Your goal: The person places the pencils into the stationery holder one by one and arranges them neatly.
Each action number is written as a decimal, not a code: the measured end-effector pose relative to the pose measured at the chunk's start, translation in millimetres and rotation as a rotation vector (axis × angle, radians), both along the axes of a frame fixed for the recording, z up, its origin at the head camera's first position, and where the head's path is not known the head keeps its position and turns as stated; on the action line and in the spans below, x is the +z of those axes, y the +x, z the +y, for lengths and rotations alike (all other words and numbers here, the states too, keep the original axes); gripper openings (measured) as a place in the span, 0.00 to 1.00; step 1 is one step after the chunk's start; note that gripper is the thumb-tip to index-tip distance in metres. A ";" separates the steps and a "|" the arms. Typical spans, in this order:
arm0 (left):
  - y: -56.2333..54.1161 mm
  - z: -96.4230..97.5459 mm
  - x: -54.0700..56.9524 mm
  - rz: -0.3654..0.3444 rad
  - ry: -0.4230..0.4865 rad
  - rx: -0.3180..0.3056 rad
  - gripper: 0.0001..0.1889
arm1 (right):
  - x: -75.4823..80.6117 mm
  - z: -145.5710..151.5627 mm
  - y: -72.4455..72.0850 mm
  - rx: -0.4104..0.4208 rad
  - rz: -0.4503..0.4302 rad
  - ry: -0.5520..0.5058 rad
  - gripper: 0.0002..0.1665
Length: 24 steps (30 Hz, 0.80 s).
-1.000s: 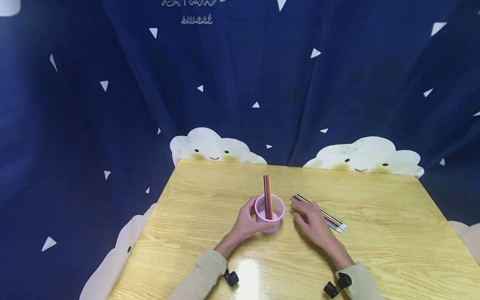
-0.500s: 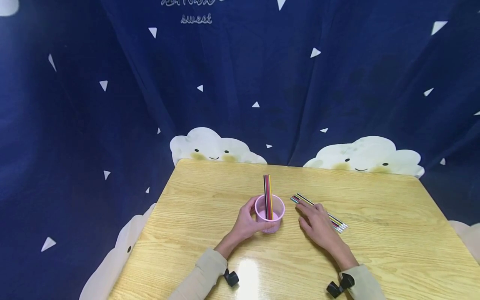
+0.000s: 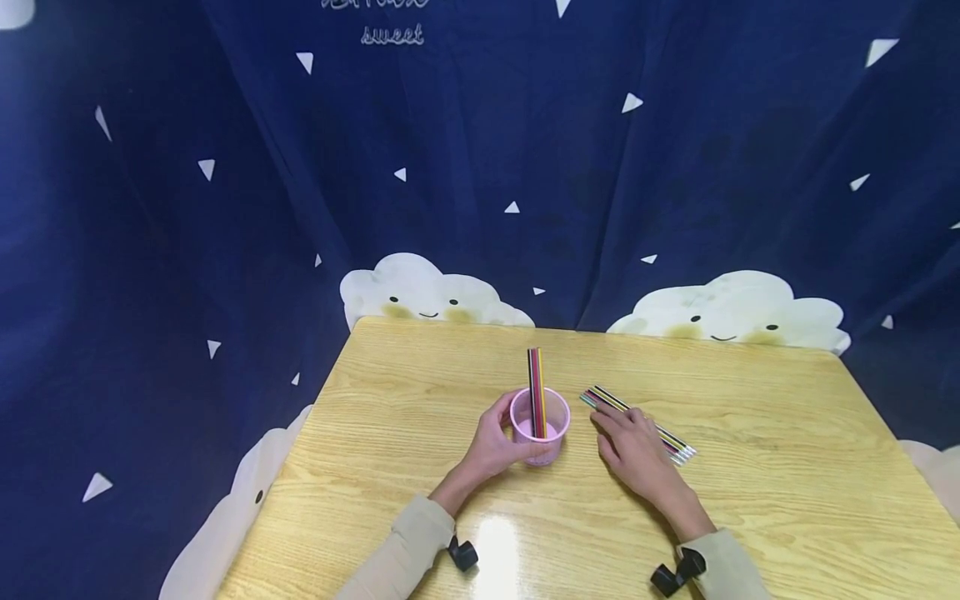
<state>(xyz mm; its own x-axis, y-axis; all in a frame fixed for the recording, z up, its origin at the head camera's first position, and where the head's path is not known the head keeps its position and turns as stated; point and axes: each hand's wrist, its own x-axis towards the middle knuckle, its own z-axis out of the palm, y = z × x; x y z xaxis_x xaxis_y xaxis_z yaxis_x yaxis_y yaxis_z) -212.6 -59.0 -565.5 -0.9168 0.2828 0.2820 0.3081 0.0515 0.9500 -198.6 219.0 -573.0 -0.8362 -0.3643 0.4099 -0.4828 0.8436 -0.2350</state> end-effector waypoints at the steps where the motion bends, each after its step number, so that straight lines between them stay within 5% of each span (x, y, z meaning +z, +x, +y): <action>1: -0.1 0.0 0.1 0.000 -0.002 -0.001 0.46 | 0.0 -0.2 -0.1 0.004 -0.002 -0.009 0.21; 24: 0.0 0.4 1.0 0.003 0.006 -0.003 0.46 | -1.2 -4.2 2.1 0.013 -0.021 -0.092 0.18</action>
